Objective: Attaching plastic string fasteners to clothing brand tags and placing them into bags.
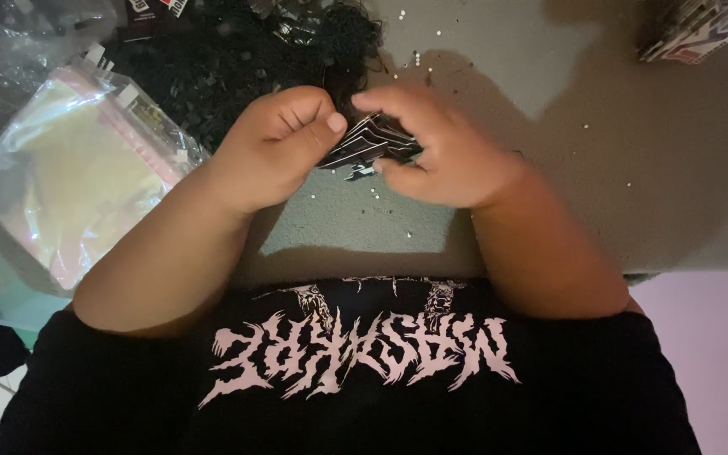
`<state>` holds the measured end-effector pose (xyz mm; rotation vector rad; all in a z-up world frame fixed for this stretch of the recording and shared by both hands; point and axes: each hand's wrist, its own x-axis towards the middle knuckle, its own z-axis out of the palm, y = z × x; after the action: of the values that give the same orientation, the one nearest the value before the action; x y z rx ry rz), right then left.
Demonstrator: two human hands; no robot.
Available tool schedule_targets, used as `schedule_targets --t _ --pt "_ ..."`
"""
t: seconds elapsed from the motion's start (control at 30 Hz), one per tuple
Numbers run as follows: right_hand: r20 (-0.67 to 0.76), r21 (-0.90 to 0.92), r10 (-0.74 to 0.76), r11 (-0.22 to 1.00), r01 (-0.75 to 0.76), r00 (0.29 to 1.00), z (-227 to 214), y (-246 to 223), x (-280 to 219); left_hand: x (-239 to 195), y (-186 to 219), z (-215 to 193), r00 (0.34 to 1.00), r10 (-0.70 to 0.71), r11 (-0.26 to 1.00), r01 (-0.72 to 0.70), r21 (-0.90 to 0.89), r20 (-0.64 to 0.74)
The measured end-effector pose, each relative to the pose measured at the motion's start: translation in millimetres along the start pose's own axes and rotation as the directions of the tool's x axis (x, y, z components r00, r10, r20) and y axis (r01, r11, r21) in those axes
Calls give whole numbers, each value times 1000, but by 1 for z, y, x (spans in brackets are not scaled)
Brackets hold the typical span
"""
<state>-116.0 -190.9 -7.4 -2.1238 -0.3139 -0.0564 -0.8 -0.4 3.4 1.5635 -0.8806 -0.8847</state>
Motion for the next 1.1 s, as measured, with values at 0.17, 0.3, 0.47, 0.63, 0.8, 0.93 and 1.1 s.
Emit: schedule_targets --t 0.17,0.3,0.47,0.63,0.8,0.93,1.1 --pt "23 -38 -357 933 358 934 0 -3 7 0 3 1 976 -207 950 217 -223 65" --pt "32 -39 -287 957 288 957 2 -8 7 3 -1 6 972 -204 900 233 -368 116" --pt "47 -119 -252 960 255 967 10 -4 5 3 1 1 994 -104 994 104 33 10" --pt "45 -153 -225 961 229 973 6 -7 5 2 -2 2 997 -5 991 15 135 -74" --pt "45 -112 -202 972 206 978 2 -11 5 3 -3 2 990 -42 985 63 160 -135" --pt "23 -235 -22 972 27 999 5 -10 0 2 -2 5 992 -15 979 39 199 -124" --pt "-25 -255 -53 966 44 998 9 -11 3 3 -8 6 979 107 938 -42 345 -172"
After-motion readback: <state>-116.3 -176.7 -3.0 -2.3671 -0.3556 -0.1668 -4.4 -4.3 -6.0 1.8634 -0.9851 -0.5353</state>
